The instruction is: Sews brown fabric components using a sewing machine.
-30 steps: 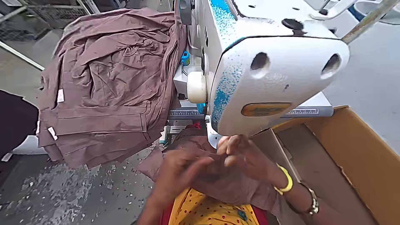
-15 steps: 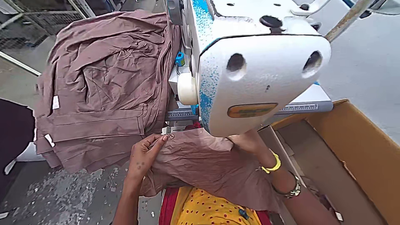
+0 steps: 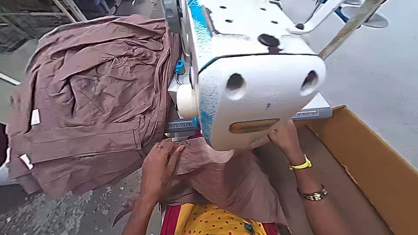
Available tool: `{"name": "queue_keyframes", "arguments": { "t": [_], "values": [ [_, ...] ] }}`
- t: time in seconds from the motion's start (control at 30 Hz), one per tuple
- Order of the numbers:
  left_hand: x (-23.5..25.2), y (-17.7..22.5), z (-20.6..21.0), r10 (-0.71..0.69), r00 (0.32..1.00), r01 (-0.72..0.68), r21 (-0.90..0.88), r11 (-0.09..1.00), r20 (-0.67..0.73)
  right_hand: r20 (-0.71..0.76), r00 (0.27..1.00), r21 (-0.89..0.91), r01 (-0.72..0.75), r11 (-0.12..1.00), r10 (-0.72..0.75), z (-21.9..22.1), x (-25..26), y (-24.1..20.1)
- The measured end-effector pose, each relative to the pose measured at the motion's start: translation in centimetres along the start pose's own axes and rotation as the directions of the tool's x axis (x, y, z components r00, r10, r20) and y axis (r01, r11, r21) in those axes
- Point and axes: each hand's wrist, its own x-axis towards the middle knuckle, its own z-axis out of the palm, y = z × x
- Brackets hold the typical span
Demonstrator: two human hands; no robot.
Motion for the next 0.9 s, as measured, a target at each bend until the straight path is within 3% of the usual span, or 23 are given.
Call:
{"name": "queue_keyframes", "arguments": {
  "t": [0.1, 0.2, 0.37, 0.53, 0.63, 0.73, 0.8, 0.87, 0.9],
  "values": [
    [0.2, 2.4, 1.8, 0.055, 0.997, -0.043, -0.195, 0.98, 0.056, -0.121, 0.99, -0.041, 0.074, 0.996, -0.079, 0.4, 1.3, -1.0],
    [0.9, 5.2, 2.5, -0.081, 0.979, 0.166, -0.496, 0.852, 0.188, -0.131, 0.976, -0.051, 0.17, 0.984, -0.176, 1.4, 2.7, -2.7],
    [1.7, 6.9, 2.7, -0.265, 0.915, 0.391, -0.501, 0.772, 0.305, -0.003, 0.983, -0.088, 0.183, 0.979, -0.184, 2.6, 3.6, -2.8],
    [1.5, 6.6, 3.8, -0.278, 0.931, 0.364, -0.622, 0.693, 0.235, -0.181, 0.946, -0.039, 0.266, 0.963, -0.268, 3.6, 3.3, -1.1],
    [1.8, 6.6, 3.8, -0.293, 0.927, 0.372, -0.66, 0.653, 0.233, -0.262, 0.931, 0.1, 0.287, 0.953, -0.253, 3.7, 3.4, -0.1],
    [2.1, 6.5, 3.9, -0.296, 0.929, 0.367, -0.649, 0.666, 0.222, -0.257, 0.959, 0.273, 0.192, 0.943, -0.12, 2.4, 3.0, -1.1],
    [2.2, 6.4, 3.6, -0.279, 0.937, 0.35, -0.57, 0.743, 0.212, -0.21, 0.975, 0.323, 0.143, 0.936, -0.076, 0.9, 2.7, -3.0],
    [1.7, 7.1, 2.1, -0.175, 0.971, 0.229, -0.439, 0.869, 0.16, -0.23, 0.96, 0.281, 0.223, 0.933, -0.161, -0.3, 2.0, -5.2],
    [1.1, 7.8, 0.9, -0.057, 0.987, 0.113, -0.401, 0.909, 0.15, -0.298, 0.911, 0.199, 0.352, 0.915, -0.285, -0.5, 1.6, -5.9]
  ]
}}
